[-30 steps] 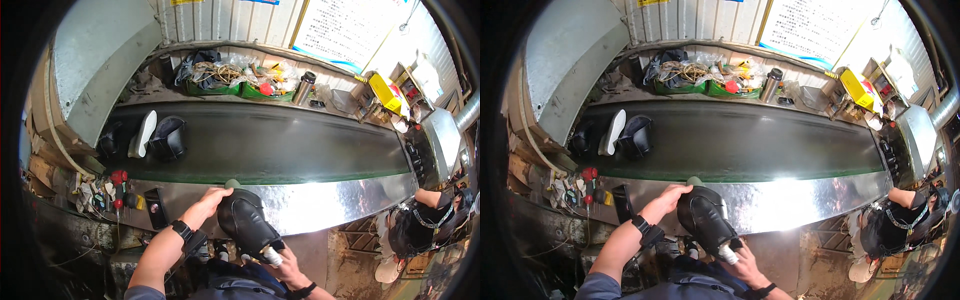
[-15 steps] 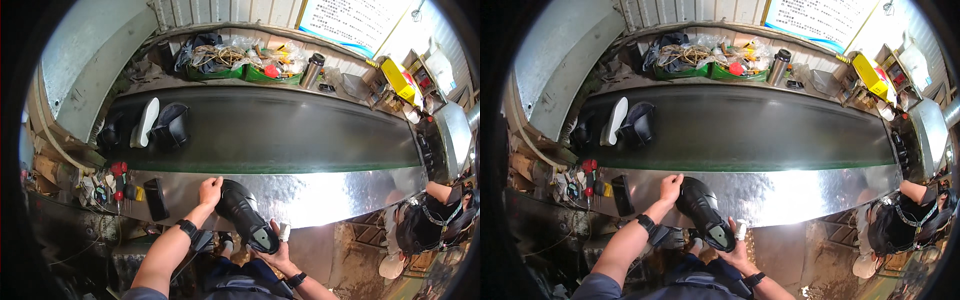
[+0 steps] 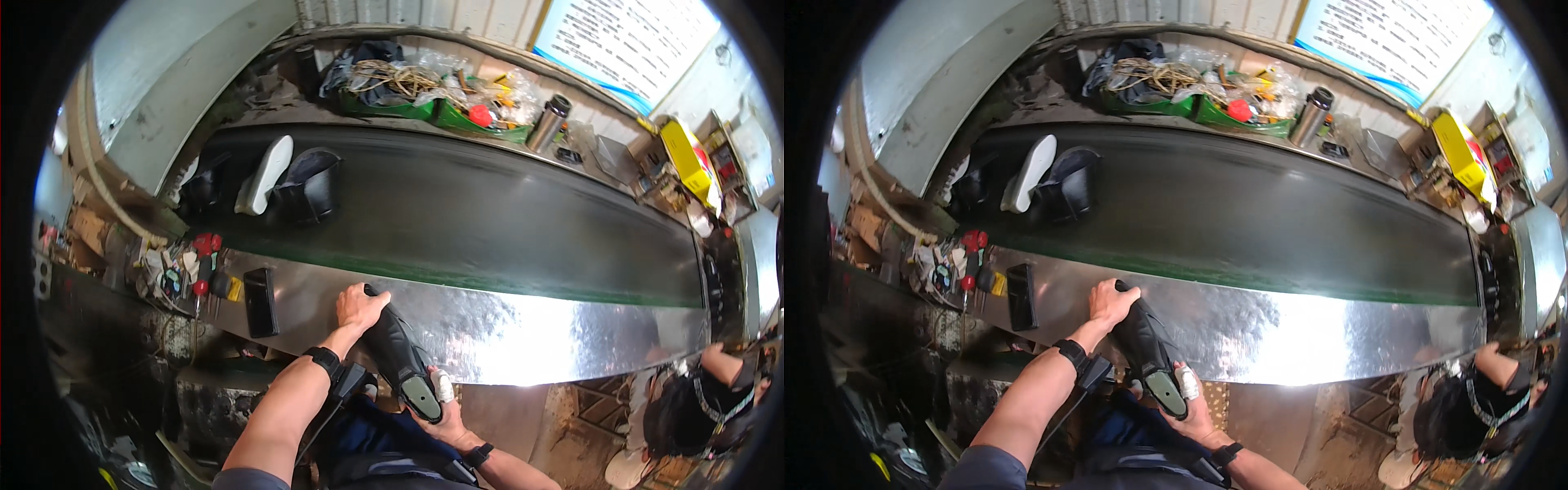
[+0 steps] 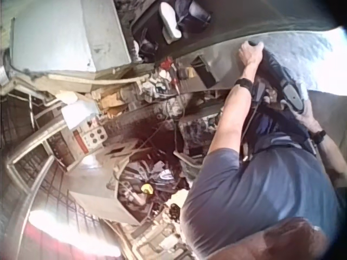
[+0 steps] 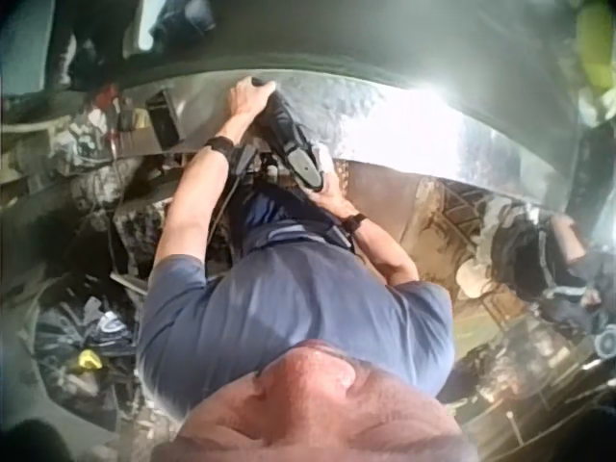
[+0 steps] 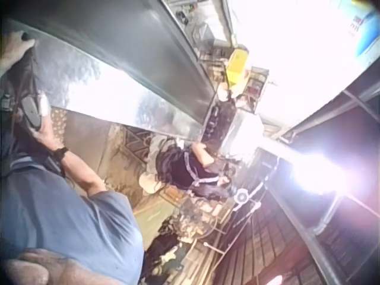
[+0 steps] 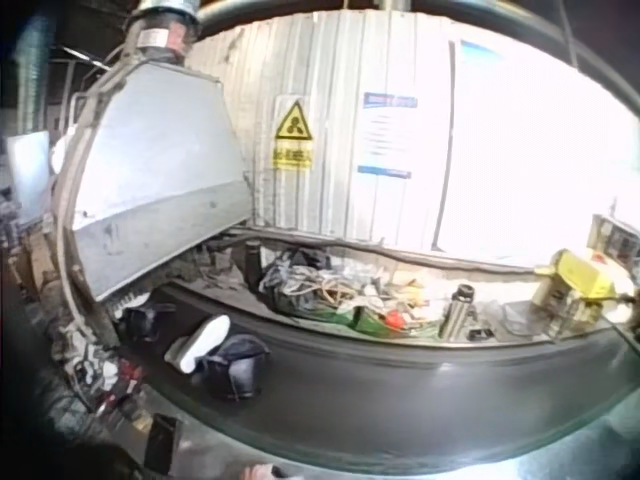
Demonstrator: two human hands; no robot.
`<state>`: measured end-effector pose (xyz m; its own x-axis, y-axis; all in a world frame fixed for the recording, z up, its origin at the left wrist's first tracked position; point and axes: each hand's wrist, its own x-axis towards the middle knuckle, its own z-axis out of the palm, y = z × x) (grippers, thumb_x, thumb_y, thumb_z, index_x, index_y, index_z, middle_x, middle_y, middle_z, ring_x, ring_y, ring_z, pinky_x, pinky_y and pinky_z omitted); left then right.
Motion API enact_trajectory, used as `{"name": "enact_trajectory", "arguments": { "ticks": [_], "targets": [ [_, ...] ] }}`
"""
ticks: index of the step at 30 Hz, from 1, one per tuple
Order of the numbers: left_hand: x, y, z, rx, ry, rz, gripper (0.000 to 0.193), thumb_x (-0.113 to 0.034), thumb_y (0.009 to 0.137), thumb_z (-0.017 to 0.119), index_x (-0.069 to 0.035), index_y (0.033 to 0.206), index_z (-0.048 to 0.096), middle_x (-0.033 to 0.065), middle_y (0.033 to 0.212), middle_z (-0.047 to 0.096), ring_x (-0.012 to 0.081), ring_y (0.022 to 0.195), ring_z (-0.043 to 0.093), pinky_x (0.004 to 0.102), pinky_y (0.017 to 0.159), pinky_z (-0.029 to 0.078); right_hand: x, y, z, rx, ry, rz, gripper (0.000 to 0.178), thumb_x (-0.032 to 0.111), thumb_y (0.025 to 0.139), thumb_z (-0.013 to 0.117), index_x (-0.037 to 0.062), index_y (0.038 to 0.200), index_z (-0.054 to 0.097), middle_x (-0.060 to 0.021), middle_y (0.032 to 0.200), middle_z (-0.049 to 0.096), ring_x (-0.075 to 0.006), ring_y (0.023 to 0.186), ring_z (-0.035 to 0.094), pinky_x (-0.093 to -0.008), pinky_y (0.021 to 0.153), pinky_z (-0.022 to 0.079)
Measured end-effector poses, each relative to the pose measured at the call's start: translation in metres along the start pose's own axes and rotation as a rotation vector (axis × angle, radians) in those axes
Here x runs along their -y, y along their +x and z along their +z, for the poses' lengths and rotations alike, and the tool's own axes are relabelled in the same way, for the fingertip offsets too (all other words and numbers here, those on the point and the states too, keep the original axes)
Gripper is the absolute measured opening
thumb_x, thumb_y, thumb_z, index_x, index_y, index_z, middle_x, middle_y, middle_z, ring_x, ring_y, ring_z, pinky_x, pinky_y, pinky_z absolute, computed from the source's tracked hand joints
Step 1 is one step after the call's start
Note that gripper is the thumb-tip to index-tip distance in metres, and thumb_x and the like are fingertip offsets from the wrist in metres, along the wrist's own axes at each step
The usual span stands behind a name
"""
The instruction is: Using a lasting machine to shape and attach the upper part of the shoe to the last.
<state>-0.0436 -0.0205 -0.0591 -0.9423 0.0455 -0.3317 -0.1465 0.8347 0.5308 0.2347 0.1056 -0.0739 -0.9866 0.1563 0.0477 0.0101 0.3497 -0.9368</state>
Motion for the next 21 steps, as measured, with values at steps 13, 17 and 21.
{"name": "enact_trajectory", "arguments": {
  "ticks": [13,17,21],
  "targets": [
    [0.101,-0.143,-0.155,-0.403,-0.727,0.030,0.037,-0.031,0.072,0.073,0.002,0.087,0.070,0.0172,0.080,0.073,0.0218,0.074,0.071,0.0371,0.071,0.054,0.156,0.106,0.022,0.508,0.393,0.952,0.072,0.037,0.100,0.063,-0.0002,0.154,0.033,-0.0128,0.150,0.049,-0.0266,0.140,0.040,-0.0370,0.116,0.031],
    [0.154,-0.227,-0.222,-0.659,-0.649,-0.035,0.037,-0.035,0.074,0.072,-0.003,0.091,0.069,0.0185,0.075,0.069,0.0303,0.073,0.070,0.0412,0.071,0.053,0.206,0.065,0.090,0.496,0.252,0.612,0.058,0.034,0.101,0.060,0.0014,0.147,0.046,-0.0166,0.138,0.056,-0.0205,0.128,0.053,-0.0385,0.111,0.040],
    [0.208,-0.330,-0.300,-0.857,-0.663,-0.257,0.036,-0.036,0.084,0.068,-0.004,0.099,0.070,0.0191,0.085,0.071,0.0317,0.082,0.071,0.0409,0.075,0.052,0.257,0.021,0.183,0.759,0.587,0.265,0.029,0.010,0.099,0.067,-0.0010,0.124,0.059,-0.0012,0.098,0.068,-0.0064,0.084,0.060,-0.0226,0.075,0.048]
  ]
}}
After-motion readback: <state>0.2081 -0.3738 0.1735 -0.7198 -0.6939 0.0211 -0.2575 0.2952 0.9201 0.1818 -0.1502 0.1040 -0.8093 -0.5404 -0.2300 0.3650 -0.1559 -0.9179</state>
